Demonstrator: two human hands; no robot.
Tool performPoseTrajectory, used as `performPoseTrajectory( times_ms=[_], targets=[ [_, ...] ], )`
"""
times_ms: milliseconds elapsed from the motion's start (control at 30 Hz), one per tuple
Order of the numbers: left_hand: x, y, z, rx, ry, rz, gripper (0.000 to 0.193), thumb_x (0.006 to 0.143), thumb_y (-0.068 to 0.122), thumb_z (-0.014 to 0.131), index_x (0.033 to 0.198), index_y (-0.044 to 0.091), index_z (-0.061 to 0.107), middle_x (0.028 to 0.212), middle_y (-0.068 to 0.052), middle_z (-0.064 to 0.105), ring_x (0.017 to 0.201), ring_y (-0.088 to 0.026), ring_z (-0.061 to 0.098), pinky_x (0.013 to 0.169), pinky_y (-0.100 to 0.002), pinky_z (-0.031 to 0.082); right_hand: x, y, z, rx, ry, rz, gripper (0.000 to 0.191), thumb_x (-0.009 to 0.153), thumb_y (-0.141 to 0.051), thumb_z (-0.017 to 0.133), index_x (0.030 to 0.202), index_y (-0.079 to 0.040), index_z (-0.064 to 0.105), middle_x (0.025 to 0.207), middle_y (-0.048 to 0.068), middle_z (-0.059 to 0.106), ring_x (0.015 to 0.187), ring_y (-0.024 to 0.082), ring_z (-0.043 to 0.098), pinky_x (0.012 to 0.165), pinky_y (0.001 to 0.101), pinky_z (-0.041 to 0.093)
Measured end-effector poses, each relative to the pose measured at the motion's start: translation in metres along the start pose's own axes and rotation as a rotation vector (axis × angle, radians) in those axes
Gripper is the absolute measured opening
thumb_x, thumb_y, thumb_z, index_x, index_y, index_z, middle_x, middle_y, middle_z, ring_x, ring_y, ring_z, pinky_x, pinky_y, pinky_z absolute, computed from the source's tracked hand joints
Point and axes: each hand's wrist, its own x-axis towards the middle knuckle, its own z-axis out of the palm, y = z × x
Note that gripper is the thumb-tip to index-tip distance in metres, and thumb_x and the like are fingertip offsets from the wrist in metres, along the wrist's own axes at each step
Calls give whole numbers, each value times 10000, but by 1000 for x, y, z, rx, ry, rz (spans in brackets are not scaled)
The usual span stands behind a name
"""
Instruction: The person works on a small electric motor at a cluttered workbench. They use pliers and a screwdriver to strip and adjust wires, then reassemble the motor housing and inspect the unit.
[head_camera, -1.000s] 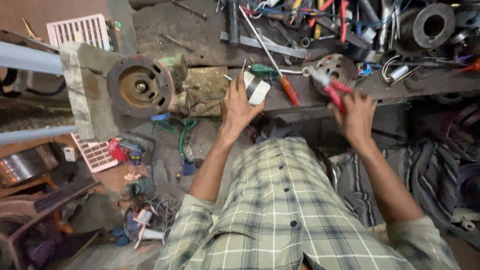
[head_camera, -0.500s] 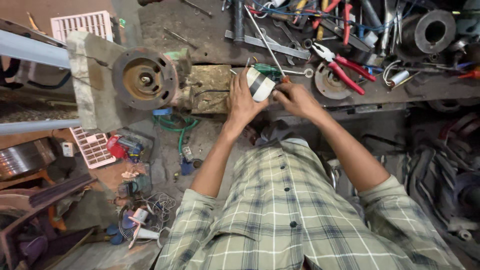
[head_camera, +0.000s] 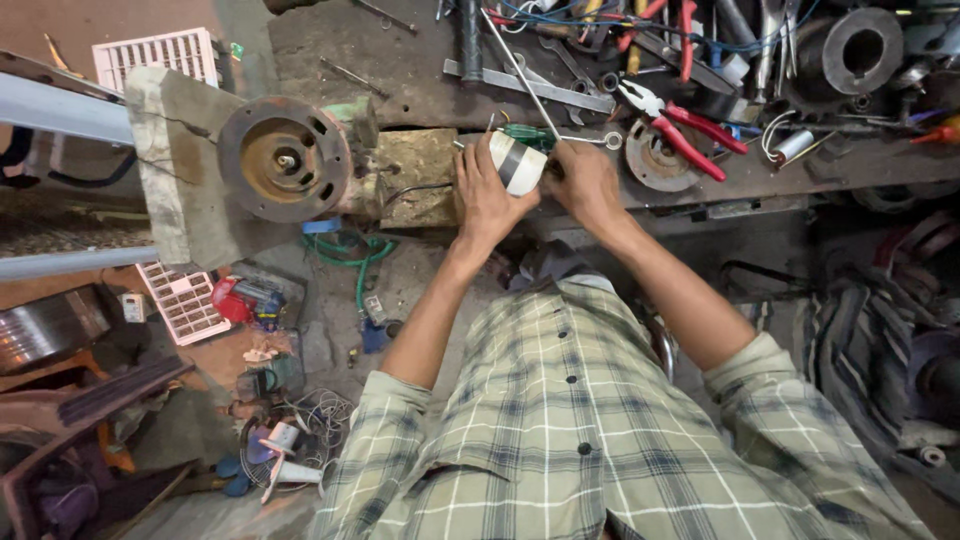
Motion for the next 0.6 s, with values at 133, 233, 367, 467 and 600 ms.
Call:
performPoseTrajectory(
  times_ms=[133, 233, 367, 467, 600],
  targets=[
    [-2, 1, -3, 62, 8, -11, 964, 642, 358, 880, 1391, -27, 411, 1246, -240, 526, 1198, -462, 505, 1137, -601, 355, 4, 0, 4, -82, -136, -70, 175, 855, -147, 706, 910, 17, 684, 909, 251, 693, 835, 476, 667, 741, 553, 532],
    [-3, 1, -3, 65, 5, -16, 956, 663, 364, 871, 1399, -39, 413, 1264, -256, 524, 1213, -470, 500, 1145, -605, 345, 6, 1, 1, -75, -190, -71, 179, 901, -172, 705, 920, 6, 698, 909, 280, 679, 841, 482, 663, 764, 555, 530],
    [-4, 1, -1, 45, -11, -47, 939, 696, 362, 865, 1415, -33, 408, 1279, -248, 527, 1230, -462, 503, 1174, -596, 344, 6, -1, -10, 84, -195, 12, 201, 874, -175, 688, 979, -7, 720, 900, 256, 699, 815, 459, 674, 701, 536, 534],
    [-3, 1, 0, 50, -18, -56, 951, 666, 358, 865, 1406, -28, 410, 1281, -245, 531, 1230, -461, 502, 1173, -594, 342, 4, -9, -8, 22, -87, 47, 253, 831, -191, 714, 971, 18, 691, 883, 250, 700, 797, 445, 683, 672, 528, 535],
    [-4, 0, 0, 43, 2, -16, 973, 646, 369, 865, 1400, -36, 401, 1282, -251, 527, 1236, -458, 501, 1164, -596, 339, 6, -11, -4, -213, -173, 4, 245, 812, -200, 739, 939, 5, 698, 899, 234, 705, 792, 454, 673, 666, 547, 523]
  ],
)
